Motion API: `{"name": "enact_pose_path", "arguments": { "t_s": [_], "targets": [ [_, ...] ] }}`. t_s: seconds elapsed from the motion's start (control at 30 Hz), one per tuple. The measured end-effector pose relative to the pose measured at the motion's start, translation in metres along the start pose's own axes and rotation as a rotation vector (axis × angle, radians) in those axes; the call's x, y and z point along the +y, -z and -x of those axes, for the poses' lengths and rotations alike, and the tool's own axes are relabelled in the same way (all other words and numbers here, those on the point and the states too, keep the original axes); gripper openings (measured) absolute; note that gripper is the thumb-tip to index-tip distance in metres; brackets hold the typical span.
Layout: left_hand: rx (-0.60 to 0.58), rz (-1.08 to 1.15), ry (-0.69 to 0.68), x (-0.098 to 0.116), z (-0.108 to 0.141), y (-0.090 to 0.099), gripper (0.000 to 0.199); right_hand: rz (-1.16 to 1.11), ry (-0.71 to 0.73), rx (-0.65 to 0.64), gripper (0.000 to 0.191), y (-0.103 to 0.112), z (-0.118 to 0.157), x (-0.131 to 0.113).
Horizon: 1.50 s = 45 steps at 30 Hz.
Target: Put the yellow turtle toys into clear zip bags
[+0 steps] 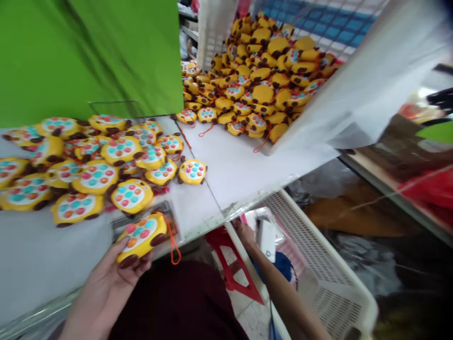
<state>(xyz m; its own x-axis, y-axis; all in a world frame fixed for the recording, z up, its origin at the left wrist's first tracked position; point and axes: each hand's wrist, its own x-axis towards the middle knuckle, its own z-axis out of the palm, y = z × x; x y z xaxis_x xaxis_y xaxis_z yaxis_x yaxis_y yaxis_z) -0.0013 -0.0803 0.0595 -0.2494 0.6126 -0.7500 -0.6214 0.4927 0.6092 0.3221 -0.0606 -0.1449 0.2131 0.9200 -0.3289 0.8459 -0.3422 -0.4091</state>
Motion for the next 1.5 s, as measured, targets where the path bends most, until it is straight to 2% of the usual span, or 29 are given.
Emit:
{"name": "enact_pose_path", "arguments": {
  "t_s": [0.1, 0.17, 0.23, 0.3, 0.4, 0.5, 0.57, 0.63, 0.7, 0.8, 0.9, 1.0, 1.17, 1.4, 1.5],
  "targets": [
    [-0.048, 0.027, 0.034, 0.0, 0.005, -0.005, 0.02, 0.018, -0.014, -0.065, 0.02, -0.001, -0.01, -0.002],
    [-0.063, 0.056, 0.056, 0.001, 0.005, -0.006, 0.017, 0.009, -0.009, -0.04, 0.019, -0.001, -0.01, 0.001],
    [-0.06, 0.095, 0.064, 0.003, 0.004, -0.006, 0.014, -0.02, 0.006, 0.026, 0.022, 0.0, -0.004, 0.007],
    [-0.058, 0.138, 0.064, 0.005, 0.004, -0.006, 0.013, -0.058, 0.009, 0.116, 0.032, 0.003, 0.009, 0.014],
    [-0.064, 0.182, 0.092, 0.007, 0.004, -0.007, 0.012, -0.135, -0.042, 0.292, 0.047, 0.018, 0.035, 0.016],
    [-0.061, 0.212, 0.131, 0.007, 0.003, -0.01, 0.011, -0.258, -0.085, 0.556, 0.046, 0.047, 0.063, -0.008],
    [-0.062, 0.238, 0.138, 0.006, 0.003, -0.012, 0.01, -0.357, -0.017, 0.582, 0.038, 0.07, 0.08, -0.04],
    [-0.063, 0.268, 0.133, 0.004, 0.003, -0.013, 0.012, -0.44, 0.134, 0.482, 0.029, 0.089, 0.093, -0.081],
    [-0.059, 0.299, 0.125, 0.003, 0.003, -0.012, 0.014, -0.536, 0.411, 0.375, 0.022, 0.1, 0.103, -0.126],
    [-0.043, 0.326, 0.112, 0.004, 0.006, -0.008, 0.017, -0.634, 0.766, 0.149, 0.024, 0.1, 0.112, -0.187],
    [-0.016, 0.357, 0.066, 0.006, 0.008, -0.001, 0.017, -0.729, 0.921, -0.039, 0.03, 0.093, 0.114, -0.224],
    [0.003, 0.39, 0.019, 0.009, 0.011, 0.004, 0.015, -0.761, 0.93, -0.108, 0.028, 0.086, 0.112, -0.237],
    [0.017, 0.445, 0.01, 0.01, 0.013, 0.005, 0.014, -0.703, 0.882, -0.099, 0.028, 0.082, 0.111, -0.241],
    [0.025, 0.447, 0.073, 0.012, 0.009, 0.012, 0.015, -0.695, 0.772, -0.197, 0.027, 0.079, 0.112, -0.251],
    [0.022, 0.458, 0.093, 0.012, 0.007, 0.016, 0.017, -0.699, 0.72, -0.19, 0.028, 0.077, 0.111, -0.25]
  ]
}}
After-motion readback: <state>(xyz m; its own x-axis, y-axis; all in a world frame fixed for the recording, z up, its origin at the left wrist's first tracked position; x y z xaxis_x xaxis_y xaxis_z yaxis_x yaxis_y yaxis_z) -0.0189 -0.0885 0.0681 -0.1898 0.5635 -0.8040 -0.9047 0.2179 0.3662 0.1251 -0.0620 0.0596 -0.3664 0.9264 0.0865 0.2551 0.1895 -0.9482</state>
